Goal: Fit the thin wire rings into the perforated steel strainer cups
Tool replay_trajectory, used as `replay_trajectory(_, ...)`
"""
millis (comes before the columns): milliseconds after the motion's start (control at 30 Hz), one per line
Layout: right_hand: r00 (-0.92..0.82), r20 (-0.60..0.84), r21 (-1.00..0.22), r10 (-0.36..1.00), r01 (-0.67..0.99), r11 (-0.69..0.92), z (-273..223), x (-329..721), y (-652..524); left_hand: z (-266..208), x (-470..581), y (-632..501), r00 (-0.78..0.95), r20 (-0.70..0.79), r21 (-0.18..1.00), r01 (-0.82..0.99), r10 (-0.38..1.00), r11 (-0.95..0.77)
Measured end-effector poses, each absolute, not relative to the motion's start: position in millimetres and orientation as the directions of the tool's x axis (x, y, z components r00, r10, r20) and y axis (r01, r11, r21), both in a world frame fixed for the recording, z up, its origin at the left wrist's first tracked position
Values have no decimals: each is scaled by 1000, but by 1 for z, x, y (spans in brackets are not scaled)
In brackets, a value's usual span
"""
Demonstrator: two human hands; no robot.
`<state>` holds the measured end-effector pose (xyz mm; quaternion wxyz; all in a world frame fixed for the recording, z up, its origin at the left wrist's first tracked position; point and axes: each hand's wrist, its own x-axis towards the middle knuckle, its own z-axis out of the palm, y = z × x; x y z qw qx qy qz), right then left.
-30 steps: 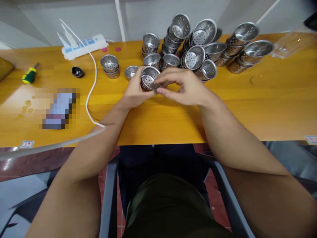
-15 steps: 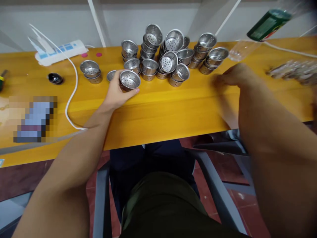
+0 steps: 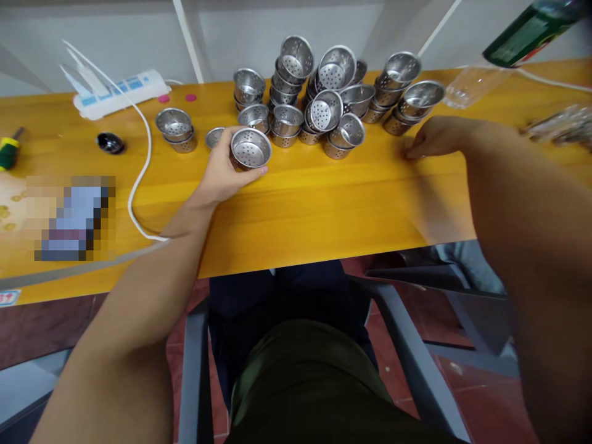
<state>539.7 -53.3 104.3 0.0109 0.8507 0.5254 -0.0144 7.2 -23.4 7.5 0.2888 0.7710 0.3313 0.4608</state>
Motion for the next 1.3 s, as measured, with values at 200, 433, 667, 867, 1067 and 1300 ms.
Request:
replay_trajectory(200, 238, -177, -76, 955, 964, -254, 136, 479, -98, 12, 11, -29, 354, 512, 768, 219, 783, -602)
replay_trajectory(433, -147, 185, -666, 972, 709, 234, 170, 375, -132, 13, 10, -31, 348, 497, 776, 231, 795, -587)
replay_trajectory(667, -312, 464, -728, 829, 399, 557, 121, 282, -91, 3, 5, -27, 399, 502, 739, 264, 767, -620)
replay_trajectory(867, -231, 413, -658, 881, 593, 464, 87, 259, -93, 7, 4, -29, 325, 591, 678, 297, 739, -672)
replay_trajectory(1067, -254, 404, -585, 879, 668, 461, 84, 253, -99, 6, 9, -31, 367, 581, 719, 187, 727, -669)
replay_trajectory(1300, -220, 424, -602, 879, 657, 454, 80, 248, -97, 1, 11, -29, 384, 574, 744, 124, 723, -657)
